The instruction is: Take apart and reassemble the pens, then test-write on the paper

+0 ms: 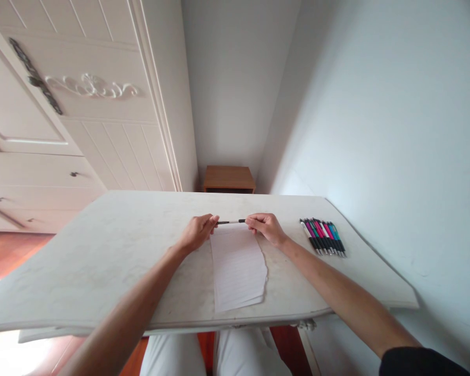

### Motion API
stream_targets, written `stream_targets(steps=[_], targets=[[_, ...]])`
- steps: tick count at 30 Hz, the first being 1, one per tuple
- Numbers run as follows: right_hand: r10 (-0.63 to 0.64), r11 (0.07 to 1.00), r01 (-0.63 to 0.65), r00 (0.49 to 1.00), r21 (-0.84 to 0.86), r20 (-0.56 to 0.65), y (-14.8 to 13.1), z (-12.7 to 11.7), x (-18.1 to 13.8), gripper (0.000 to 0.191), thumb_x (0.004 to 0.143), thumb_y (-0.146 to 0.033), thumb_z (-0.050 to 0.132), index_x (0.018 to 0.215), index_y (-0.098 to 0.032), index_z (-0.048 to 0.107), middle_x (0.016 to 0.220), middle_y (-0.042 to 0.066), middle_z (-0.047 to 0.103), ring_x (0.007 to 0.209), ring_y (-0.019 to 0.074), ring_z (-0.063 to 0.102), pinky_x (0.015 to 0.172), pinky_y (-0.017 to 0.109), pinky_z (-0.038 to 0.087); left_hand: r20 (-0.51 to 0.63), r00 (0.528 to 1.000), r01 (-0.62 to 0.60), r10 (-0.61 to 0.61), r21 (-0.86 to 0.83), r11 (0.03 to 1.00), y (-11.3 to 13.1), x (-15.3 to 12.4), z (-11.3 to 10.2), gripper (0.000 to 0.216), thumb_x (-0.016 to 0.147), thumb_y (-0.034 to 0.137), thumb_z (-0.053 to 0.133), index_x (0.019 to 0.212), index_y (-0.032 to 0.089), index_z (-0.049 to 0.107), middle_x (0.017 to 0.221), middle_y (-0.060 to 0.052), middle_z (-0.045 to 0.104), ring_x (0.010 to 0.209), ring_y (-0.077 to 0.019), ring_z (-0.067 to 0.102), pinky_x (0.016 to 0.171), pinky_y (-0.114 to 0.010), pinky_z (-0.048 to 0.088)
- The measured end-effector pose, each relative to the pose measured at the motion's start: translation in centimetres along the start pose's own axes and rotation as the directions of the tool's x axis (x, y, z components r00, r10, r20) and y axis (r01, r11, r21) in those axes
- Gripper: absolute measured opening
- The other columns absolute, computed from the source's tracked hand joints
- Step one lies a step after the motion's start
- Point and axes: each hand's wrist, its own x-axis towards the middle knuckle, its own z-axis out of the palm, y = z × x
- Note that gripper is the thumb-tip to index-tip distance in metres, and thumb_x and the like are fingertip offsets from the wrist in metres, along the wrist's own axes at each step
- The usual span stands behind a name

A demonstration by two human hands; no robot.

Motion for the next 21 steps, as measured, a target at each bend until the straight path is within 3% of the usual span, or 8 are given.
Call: stream_targets(steps=[2, 6, 12, 18, 21], targets=[[0.002, 1.000, -0.002, 1.000, -0.007, 0.001, 0.01, -0.01, 0.00, 0.034, 0.073, -0.048, 0.074, 0.074, -0.015, 0.073, 0.065, 0.002, 0.065, 0.052, 0.0108, 0.052, 0.053, 0.024, 0.043, -0.004, 1.000, 0.000, 0.000, -0.021, 1.000, 0.00, -0.01, 0.00, 0.045, 0.094, 0.055, 0.039, 0.078, 0.018, 0.060, 0.059, 0.002, 0.057, 0.048, -0.0118, 0.054, 0.052, -0.023, 0.041], [-0.004, 1.000, 0.003, 1.000, -0.027, -0.020, 0.09, -0.17, 0.08, 0.035, 0.073, -0.050, 0.073, 0.075, -0.015, 0.073, 0.064, 0.002, 0.064, 0.052, 0.0108, 0.052, 0.051, 0.024, 0.042, -0.087, 0.995, -0.051, 0.050, -0.009, 0.999, -0.22, 0.34, 0.18, 0.045, 0.079, 0.055, 0.064, 0.106, 0.019, 0.060, 0.083, 0.000, 0.065, 0.050, -0.0096, 0.052, 0.052, -0.022, 0.043], [-0.031, 0.999, 0.030, 0.999, -0.014, -0.018, 0.21, -0.28, 0.14, 0.034, 0.071, -0.049, 0.075, 0.077, -0.016, 0.073, 0.064, 0.001, 0.064, 0.052, 0.0108, 0.053, 0.053, 0.024, 0.044, -0.092, 0.990, -0.099, 0.107, 0.089, 0.991, -0.71, 0.70, 0.17, 0.029, 0.083, 0.047, 0.061, 0.085, 0.019, 0.069, 0.075, -0.001, 0.068, 0.057, -0.0124, 0.055, 0.059, -0.024, 0.045], [-0.022, 1.000, 0.022, 1.000, 0.007, -0.023, 0.15, -0.20, 0.13, 0.035, 0.069, -0.048, 0.077, 0.081, -0.015, 0.074, 0.064, 0.001, 0.065, 0.052, 0.0106, 0.053, 0.054, 0.025, 0.046, 0.003, 1.000, -0.005, 0.005, 0.029, 1.000, -0.12, 0.26, -0.04, 0.051, 0.093, 0.055, 0.040, 0.072, 0.016, 0.065, 0.059, 0.000, 0.061, 0.049, -0.0121, 0.055, 0.051, -0.023, 0.041], [-0.010, 1.000, 0.010, 1.000, 0.011, -0.025, 0.14, -0.15, 0.10, 0.036, 0.068, -0.049, 0.078, 0.081, -0.015, 0.075, 0.065, 0.001, 0.066, 0.052, 0.0110, 0.054, 0.053, 0.025, 0.046, 0.013, 1.000, 0.008, -0.008, -0.006, 1.000, -0.09, 0.30, 0.05, 0.049, 0.090, 0.059, 0.043, 0.079, 0.016, 0.064, 0.061, 0.000, 0.060, 0.049, -0.0122, 0.053, 0.050, -0.023, 0.041]])
